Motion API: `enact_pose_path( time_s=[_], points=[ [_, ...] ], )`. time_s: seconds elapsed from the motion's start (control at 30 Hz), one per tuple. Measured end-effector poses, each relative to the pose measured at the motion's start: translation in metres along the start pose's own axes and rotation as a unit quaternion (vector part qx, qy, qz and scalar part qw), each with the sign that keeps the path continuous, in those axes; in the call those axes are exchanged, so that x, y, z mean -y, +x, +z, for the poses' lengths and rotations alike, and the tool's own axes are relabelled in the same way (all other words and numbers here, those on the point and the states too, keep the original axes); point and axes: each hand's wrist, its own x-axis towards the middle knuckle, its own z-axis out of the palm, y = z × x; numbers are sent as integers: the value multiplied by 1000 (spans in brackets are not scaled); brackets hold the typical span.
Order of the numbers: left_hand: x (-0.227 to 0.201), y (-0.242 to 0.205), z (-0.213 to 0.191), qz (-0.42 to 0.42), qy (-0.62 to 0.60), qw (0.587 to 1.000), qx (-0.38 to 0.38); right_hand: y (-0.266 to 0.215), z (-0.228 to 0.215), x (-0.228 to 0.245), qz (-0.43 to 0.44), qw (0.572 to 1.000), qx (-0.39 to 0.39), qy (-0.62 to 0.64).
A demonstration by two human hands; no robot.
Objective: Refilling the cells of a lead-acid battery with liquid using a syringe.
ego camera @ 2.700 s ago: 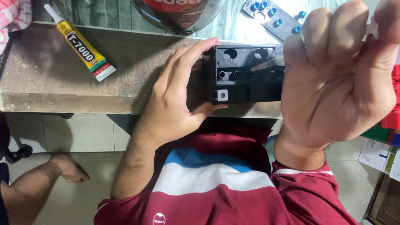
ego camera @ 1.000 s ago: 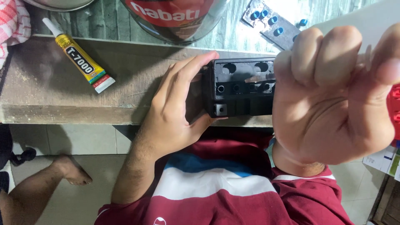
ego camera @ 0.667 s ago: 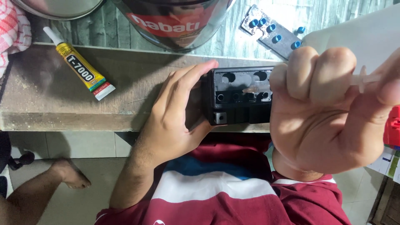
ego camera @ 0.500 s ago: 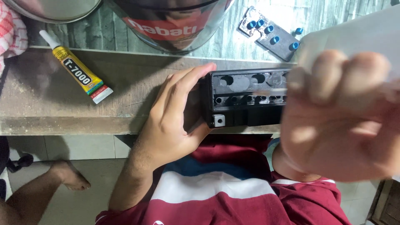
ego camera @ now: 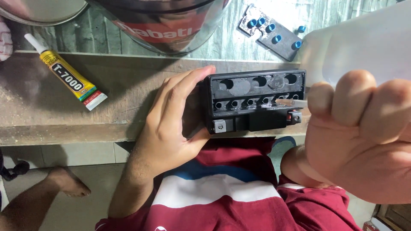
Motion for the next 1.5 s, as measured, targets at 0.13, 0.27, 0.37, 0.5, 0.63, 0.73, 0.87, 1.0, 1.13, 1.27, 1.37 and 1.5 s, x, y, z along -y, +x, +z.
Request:
enact_pose_path(
  time_s=[0.13, 0.27, 0.37, 0.5, 0.63, 0.73, 0.87, 1.0, 1.13, 1.27, 1.37, 1.5],
  points=[
    [0, 0, 0, -4, -6, 1000, 1, 1, 3, 2, 13, 1000, 4, 8],
    [0, 0, 0, -4, -5, 1000, 1, 3, 3, 7, 26, 999, 30, -19],
    [0, -1, 0, -7, -4, 1000, 4, 5, 4, 7, 19, 998, 44, -26],
    [1, -1, 0, 1, -4, 1000, 0, 3, 2, 5, 12, 998, 62, -22],
    [1, -1, 0, -2, -7, 1000, 1, -13, -7, -3, -46, 999, 9, -4],
    [1, -1, 1, 1, -3, 1000, 0, -26, -20, -11, -95, 995, -25, -3],
    [-1, 0, 0, -2, 9, 1000, 1, -18, 4, -17, -131, 986, -97, 40],
    [0, 0, 1, 0, 8, 1000, -4, -21, 11, -16, -120, 988, -86, 46],
    [3, -2, 1, 11, 4, 1000, -2, -21, 27, -18, -97, 978, -122, 136],
    [5, -4, 0, 23, -9, 1000, -3, -22, 42, -18, -76, 972, -150, 166],
    [7, -5, 0, 50, -13, 999, -3, -21, 53, -18, -62, 963, -182, 187],
    [5, -5, 1, 61, -26, 998, -15, -20, 58, -18, -45, 970, -184, 154]
  ],
)
